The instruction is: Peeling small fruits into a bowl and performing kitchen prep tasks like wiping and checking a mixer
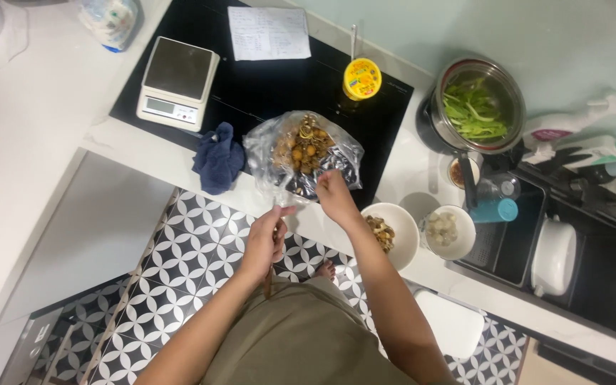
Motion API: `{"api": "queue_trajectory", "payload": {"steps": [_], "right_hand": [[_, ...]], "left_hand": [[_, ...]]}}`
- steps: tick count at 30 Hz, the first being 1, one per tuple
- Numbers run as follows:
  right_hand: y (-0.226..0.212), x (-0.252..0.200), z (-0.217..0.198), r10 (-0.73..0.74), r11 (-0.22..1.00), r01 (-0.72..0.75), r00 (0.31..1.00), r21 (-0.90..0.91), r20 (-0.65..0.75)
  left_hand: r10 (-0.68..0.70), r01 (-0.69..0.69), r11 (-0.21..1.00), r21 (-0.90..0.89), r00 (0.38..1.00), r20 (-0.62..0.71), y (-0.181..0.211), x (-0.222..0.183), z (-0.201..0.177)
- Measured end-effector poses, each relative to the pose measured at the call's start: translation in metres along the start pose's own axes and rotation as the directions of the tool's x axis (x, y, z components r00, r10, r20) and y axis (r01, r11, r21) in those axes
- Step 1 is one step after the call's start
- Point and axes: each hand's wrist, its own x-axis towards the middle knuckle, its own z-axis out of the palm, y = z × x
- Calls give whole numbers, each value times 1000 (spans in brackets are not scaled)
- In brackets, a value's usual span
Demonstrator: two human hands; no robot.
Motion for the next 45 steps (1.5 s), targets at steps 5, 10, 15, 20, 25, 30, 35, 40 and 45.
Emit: {"api": "queue_trajectory", "payload": {"steps": [5, 10, 15, 20, 25, 30, 35, 40, 45], "right_hand": [[-105, -113, -65, 148, 785, -88, 988, 613, -47], [-75, -161, -105, 90, 675, 116, 967, 729, -237], [-73, -198, -135, 53, 732, 256, 902, 631, -428], [-78, -219, -157, -17, 800, 322, 856, 507, -517], [-56, -227, -166, -113, 818, 402, 812, 410, -572], [-55, -229, -170, -267, 864, 466, 743, 188, -614], [-49, -223, -171, -284, 858, 473, 760, 198, -584], [-77, -225, -176, -425, 882, 462, 693, -95, -583], [-55, -215, -172, -358, 878, 473, 753, 76, -552]], "left_hand": [[126, -161, 959, 232, 979, 157, -19, 12, 35], [295, -419, 863, 284, 872, 390, -34, -2, 97], [348, -534, 776, 335, 806, 479, -71, -6, 127], [276, -505, 782, 364, 806, 523, -40, -29, 165], [201, -459, 785, 416, 825, 528, -69, -24, 168], [117, -403, 783, 474, 844, 524, -42, -36, 183], [91, -387, 761, 520, 858, 505, -41, -34, 185], [69, -331, 803, 496, 877, 475, -49, -30, 184], [130, -380, 778, 500, 876, 464, -52, -28, 176]]}}
